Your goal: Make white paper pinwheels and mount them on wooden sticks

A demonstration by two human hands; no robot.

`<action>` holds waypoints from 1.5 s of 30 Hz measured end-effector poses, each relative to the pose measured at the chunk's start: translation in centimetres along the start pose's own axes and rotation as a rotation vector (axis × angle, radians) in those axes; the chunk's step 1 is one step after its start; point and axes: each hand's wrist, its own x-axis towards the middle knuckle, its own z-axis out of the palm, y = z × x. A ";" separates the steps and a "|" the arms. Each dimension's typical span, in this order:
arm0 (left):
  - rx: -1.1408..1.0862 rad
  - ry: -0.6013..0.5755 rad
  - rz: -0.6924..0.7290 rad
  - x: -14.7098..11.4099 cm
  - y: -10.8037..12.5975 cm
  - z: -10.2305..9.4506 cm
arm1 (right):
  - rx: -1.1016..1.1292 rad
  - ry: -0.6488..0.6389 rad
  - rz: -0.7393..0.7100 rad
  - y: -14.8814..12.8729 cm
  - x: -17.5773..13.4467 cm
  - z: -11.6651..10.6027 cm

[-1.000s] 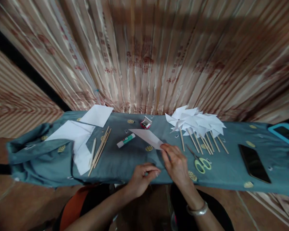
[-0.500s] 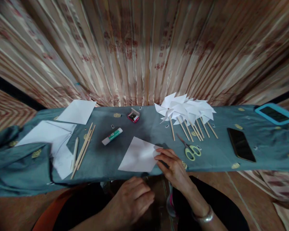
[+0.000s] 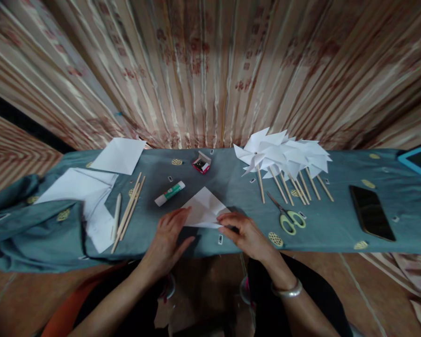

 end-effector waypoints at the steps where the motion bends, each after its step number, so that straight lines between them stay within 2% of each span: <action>1: 0.002 -0.024 -0.026 -0.2 -0.6 0.3 | 0.015 0.005 0.020 0.0 0.0 0.0; 5: 0.019 -0.065 -0.101 -0.6 -1.9 1.0 | 0.034 0.044 0.103 0.4 0.7 0.2; 9: 0.051 -0.038 -0.153 -0.2 -2.3 1.1 | 0.028 0.200 0.127 1.4 2.3 1.1; 12: 0.097 0.026 -0.128 0.5 -2.0 1.0 | -0.025 0.303 0.105 1.9 3.4 1.6; 14: 0.146 0.063 -0.058 0.8 -1.2 1.3 | -0.073 0.335 0.108 2.0 3.9 1.9; 17: 0.169 -0.018 0.111 0.4 0.5 2.5 | -0.128 0.357 0.110 2.0 4.3 2.1; 19: 0.181 -0.107 0.156 -0.1 1.4 3.5 | -0.148 0.367 0.108 1.9 4.3 2.3; 22: 0.211 -0.196 0.135 -0.8 1.9 4.5 | -0.168 0.385 0.104 1.8 4.3 2.5; 25: 0.230 -0.246 0.100 -1.0 1.8 4.5 | -0.189 0.398 0.097 1.8 4.4 2.6; 33: 0.219 -0.295 0.060 -0.7 1.7 4.2 | -0.215 0.403 0.097 1.8 4.5 2.7; 45: 0.198 -0.309 0.035 -0.7 1.8 4.2 | -0.273 0.393 0.088 1.5 4.4 2.7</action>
